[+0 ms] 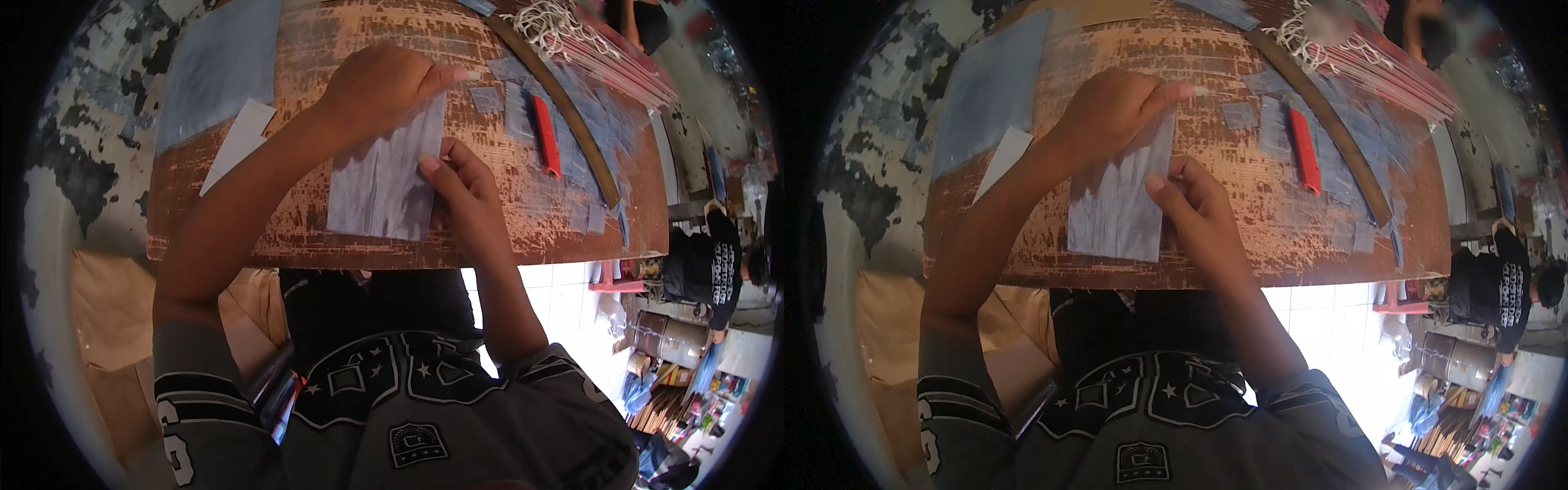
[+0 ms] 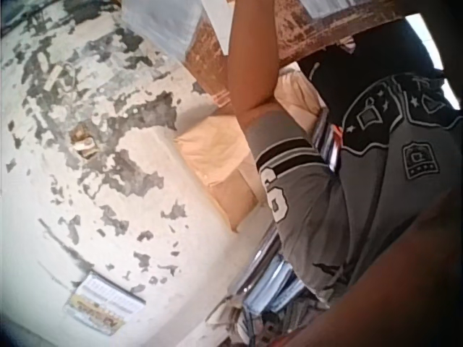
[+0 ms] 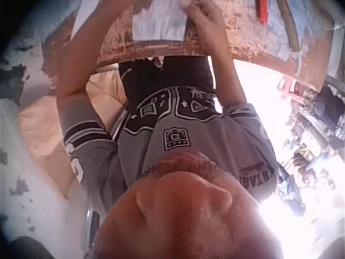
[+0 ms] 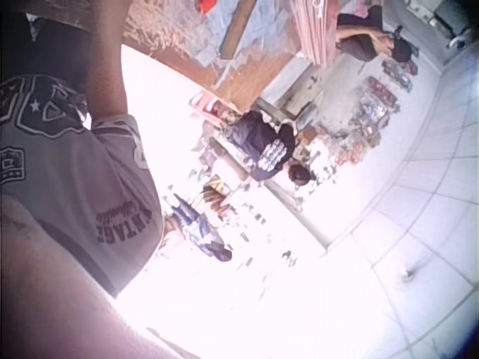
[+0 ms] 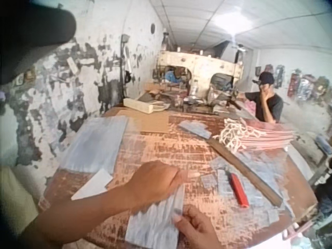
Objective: The person trims the edge of a thin plastic sheet using a utility knife while holding it on a workbench.
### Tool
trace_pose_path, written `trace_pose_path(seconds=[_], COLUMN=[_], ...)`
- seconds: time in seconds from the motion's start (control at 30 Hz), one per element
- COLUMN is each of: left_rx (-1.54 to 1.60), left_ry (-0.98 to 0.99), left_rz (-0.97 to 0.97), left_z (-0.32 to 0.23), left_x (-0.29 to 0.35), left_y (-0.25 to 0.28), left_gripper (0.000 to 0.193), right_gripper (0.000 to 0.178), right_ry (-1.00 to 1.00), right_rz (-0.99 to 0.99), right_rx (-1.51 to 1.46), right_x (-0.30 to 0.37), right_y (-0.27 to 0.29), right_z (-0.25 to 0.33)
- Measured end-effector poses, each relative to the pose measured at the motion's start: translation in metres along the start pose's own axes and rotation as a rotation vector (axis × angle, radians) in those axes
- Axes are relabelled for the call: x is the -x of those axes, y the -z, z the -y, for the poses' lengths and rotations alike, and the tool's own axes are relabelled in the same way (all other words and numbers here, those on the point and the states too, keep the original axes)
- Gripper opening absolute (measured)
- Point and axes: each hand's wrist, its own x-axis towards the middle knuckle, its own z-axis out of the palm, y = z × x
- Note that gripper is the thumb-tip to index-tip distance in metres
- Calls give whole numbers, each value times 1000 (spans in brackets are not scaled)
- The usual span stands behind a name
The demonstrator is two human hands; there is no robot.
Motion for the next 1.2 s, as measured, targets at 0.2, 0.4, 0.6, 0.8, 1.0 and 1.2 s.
trace_pose_path(seconds=[0.2, 0.4, 0.6, 0.8, 1.0, 1.2], left_rx=[68, 55, 199, 288, 351, 148], left_ry=[53, 7, 58, 71, 162, 61], left_rz=[-55, -167, -93, -83, -19, -134], left_z=[12, 19, 27, 36, 36, 42], left_x=[-1, -3, -1, -1, 5, -1], left_y=[7, 6, -4, -20, -24, -32], left_gripper=[73, 75, 77, 82, 76, 83], right_gripper=[19, 17, 22, 24, 26, 20], right_ry=[-46, -41, -18, 13, -9, 13], right_rz=[98, 213, 247, 307, 358, 273], right_rx=[126, 120, 180, 198, 221, 227], right_x=[13, 16, 21, 21, 22, 21], right_y=[-6, -9, -9, -1, 1, 5], right_z=[1, -4, 2, -6, -4, -15])
